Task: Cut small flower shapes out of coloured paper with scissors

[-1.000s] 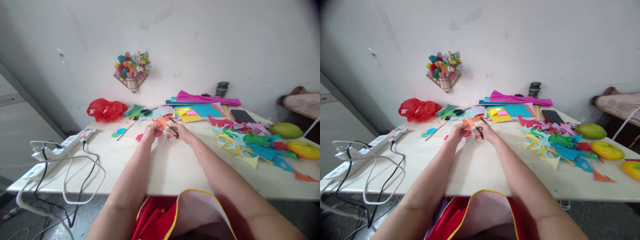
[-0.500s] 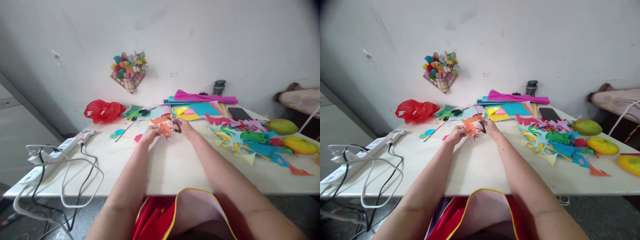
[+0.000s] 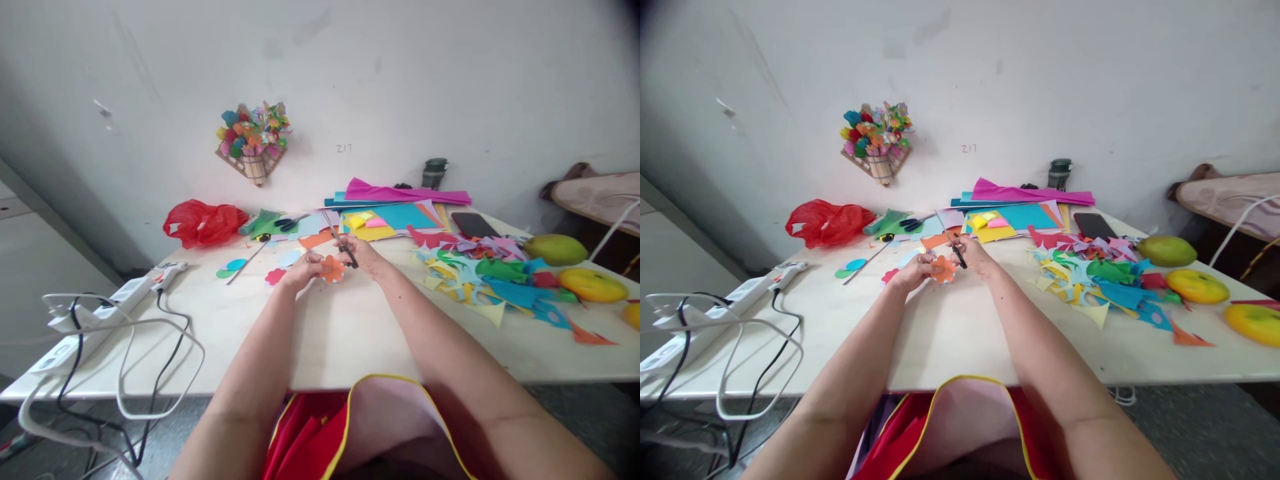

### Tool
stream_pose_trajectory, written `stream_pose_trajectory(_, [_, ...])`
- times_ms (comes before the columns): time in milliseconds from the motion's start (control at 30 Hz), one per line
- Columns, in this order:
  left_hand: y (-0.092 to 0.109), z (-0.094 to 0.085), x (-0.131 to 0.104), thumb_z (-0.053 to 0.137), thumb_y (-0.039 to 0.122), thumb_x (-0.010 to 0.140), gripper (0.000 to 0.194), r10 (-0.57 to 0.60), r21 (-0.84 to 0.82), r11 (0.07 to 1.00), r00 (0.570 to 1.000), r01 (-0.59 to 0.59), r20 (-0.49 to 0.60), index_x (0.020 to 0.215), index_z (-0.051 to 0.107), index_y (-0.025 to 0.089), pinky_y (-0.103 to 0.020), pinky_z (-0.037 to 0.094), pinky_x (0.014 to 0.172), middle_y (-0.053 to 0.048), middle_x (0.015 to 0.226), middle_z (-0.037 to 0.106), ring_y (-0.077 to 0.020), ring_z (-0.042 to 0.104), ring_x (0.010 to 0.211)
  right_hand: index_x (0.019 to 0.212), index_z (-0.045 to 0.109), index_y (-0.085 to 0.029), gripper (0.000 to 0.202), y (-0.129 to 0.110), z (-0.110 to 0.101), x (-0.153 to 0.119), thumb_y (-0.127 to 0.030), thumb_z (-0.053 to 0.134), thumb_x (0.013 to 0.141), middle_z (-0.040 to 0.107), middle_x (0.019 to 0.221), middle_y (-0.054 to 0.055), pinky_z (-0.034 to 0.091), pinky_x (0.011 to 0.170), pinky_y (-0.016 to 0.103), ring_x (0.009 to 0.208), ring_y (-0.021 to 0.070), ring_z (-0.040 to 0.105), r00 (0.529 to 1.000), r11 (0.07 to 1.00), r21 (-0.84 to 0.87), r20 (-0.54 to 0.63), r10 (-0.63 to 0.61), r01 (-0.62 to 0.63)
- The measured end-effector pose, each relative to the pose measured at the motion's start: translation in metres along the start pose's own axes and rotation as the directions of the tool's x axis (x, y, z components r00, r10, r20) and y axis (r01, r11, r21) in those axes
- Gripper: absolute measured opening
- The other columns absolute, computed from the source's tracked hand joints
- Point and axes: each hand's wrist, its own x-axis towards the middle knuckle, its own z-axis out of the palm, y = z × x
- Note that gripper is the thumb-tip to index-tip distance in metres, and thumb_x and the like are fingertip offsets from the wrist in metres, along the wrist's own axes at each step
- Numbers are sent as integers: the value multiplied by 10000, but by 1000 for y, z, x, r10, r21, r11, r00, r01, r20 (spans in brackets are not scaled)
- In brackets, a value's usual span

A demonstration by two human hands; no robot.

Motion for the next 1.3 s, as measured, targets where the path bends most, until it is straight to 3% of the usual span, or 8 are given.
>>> stream_pose_trajectory(200, [2,1,-2,794,247,514,159,-9,-4,1000,1000,9,25,592,718,131,-253,400,528,-51,569,651,-139,569,517,830,616,-181,325,1,-1,0,-110,759,547,569,561,-74,429,496,214,474,80,512,1000,1000,-7,17,-14,14])
stream_pose_trajectory(467, [2,1,0,802,209,493,179,22,-103,994,996,-30,-84,625,706,135,-253,471,559,-47,639,689,-154,626,563,814,621,-194,360,4,-4,3,-168,805,505,586,543,-80,422,467,220,468,91,521,999,999,-10,-14,-30,30])
stream_pose_trajectory(633, [4,5,-2,813,224,524,250,10,-205,978,997,-25,-74,730,740,105,-360,574,682,-102,739,733,-224,686,668,808,603,-192,350,6,1,5,-149,797,519,569,539,-77,439,477,221,473,94,531,998,1000,-3,-52,-31,31])
stream_pose_trajectory(933, [5,9,-2,863,206,524,270,-18,-255,967,996,-5,-90,719,725,80,-449,599,812,-86,689,697,-221,689,681,827,612,-205,326,13,6,10,-123,717,530,514,527,-93,473,530,238,524,111,536,991,998,-8,-118,-55,54])
stream_pose_trajectory(1100, [7,10,-2,902,262,513,339,44,-224,972,990,-74,-137,752,733,91,-398,608,789,-64,731,703,-184,677,686,838,587,-214,349,13,7,13,-169,759,538,500,510,-100,458,507,241,491,108,512,989,999,1,-141,-54,54])
stream_pose_trajectory(1300, [4,2,0,943,349,492,423,101,-232,961,970,-154,-223,766,727,110,-325,606,766,-48,757,715,-174,702,709,827,560,-197,440,6,-5,5,-359,874,564,587,568,-54,363,430,198,479,98,538,993,999,-33,-117,-9,5])
